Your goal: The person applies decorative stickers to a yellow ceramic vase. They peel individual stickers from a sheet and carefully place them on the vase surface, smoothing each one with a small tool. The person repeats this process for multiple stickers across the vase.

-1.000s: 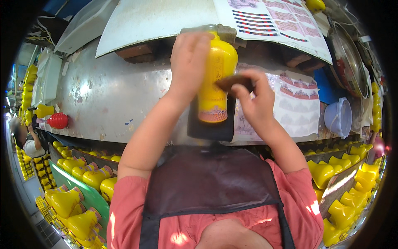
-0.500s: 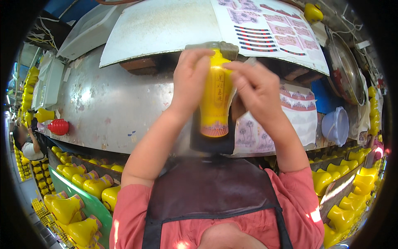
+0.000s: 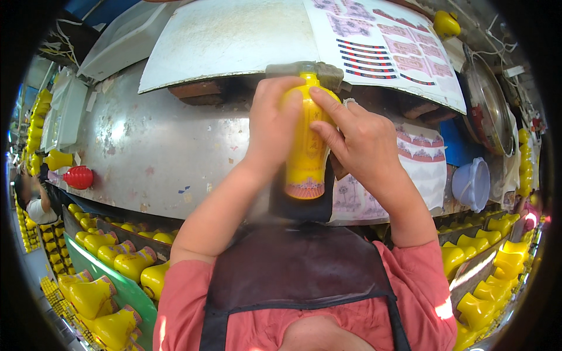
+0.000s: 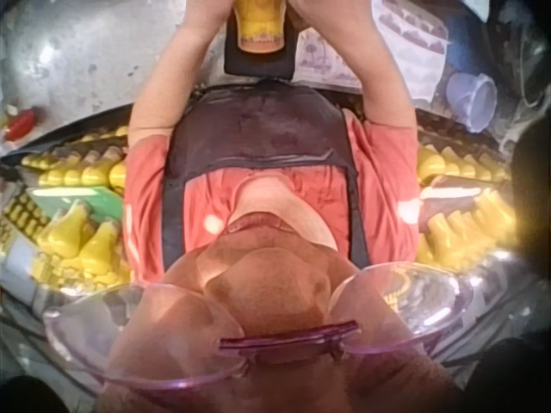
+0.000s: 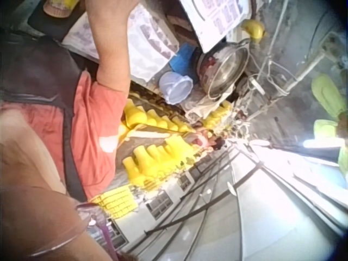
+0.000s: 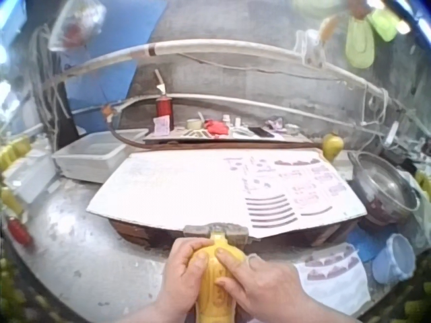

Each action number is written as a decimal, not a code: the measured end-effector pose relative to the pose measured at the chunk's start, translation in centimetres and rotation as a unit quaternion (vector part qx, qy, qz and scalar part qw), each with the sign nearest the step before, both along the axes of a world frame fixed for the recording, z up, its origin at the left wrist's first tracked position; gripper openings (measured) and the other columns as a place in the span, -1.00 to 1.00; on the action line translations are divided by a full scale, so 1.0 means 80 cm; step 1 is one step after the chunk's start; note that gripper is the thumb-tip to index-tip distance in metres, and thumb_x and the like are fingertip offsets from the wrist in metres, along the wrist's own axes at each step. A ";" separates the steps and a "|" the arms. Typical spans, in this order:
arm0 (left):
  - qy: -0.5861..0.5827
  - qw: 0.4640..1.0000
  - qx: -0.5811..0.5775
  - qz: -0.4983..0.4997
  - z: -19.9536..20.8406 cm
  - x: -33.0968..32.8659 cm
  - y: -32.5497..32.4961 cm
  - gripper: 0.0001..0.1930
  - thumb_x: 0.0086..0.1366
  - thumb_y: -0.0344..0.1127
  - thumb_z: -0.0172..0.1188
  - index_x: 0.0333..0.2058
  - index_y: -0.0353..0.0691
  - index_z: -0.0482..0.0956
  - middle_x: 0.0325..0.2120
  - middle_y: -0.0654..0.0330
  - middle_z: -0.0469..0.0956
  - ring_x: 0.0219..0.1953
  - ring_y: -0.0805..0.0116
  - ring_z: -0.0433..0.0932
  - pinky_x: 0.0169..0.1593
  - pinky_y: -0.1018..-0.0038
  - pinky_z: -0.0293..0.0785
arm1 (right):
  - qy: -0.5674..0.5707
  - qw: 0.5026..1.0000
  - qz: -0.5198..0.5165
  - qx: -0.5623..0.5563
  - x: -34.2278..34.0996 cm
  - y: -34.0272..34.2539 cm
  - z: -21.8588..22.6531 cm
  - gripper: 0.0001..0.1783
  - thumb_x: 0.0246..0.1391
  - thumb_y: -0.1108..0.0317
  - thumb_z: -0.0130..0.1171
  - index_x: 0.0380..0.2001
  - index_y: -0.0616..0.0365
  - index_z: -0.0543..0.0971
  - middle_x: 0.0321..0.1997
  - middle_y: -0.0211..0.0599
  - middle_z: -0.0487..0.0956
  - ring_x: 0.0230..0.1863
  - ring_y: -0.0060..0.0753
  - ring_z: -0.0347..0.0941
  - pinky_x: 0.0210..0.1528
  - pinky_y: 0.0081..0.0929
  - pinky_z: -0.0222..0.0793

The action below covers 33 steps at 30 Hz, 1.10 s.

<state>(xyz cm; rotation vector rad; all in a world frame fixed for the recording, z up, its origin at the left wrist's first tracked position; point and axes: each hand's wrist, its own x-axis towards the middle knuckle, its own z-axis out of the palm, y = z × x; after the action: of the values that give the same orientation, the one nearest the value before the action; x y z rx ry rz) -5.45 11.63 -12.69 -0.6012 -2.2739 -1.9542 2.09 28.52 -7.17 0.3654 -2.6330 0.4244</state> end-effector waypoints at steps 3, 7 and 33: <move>-0.076 0.996 0.038 -0.018 0.004 0.001 0.000 -0.67 0.45 -0.20 0.14 0.03 -0.31 0.56 -0.02 0.16 0.46 0.04 0.38 0.47 0.17 0.45 0.39 | -0.001 1.000 0.003 -0.011 -0.001 0.001 -0.003 -0.51 0.17 0.13 0.34 0.16 -0.10 0.59 -0.49 -0.29 0.53 -0.57 -0.16 0.54 -0.52 -0.28 0.48; -0.045 0.998 -0.032 0.000 0.010 0.001 0.003 -0.71 0.43 -0.22 0.18 -0.01 -0.30 0.57 -0.03 0.19 0.45 0.03 0.41 0.46 0.16 0.47 0.39 | -0.013 0.999 0.004 -0.033 -0.002 0.001 -0.002 -0.49 0.15 0.14 0.36 0.17 -0.08 0.58 -0.48 -0.26 0.55 -0.53 -0.12 0.56 -0.49 -0.25 0.49; -0.079 0.991 0.102 -0.045 -0.016 0.003 -0.008 -0.63 0.65 -0.15 -0.14 0.11 -0.26 0.54 0.00 0.15 0.55 0.02 0.40 0.50 0.19 0.46 0.42 | 0.008 0.970 0.123 -0.207 -0.012 0.003 0.048 -0.73 0.04 0.51 0.40 -0.16 0.12 0.63 -0.27 -0.22 0.63 -0.30 -0.26 0.61 -0.23 -0.40 0.54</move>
<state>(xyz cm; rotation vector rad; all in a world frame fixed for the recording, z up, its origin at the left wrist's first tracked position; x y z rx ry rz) -5.18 10.98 -13.98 -0.5529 -2.1251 -2.3177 1.15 28.76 -3.30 0.5512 -2.4054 1.0256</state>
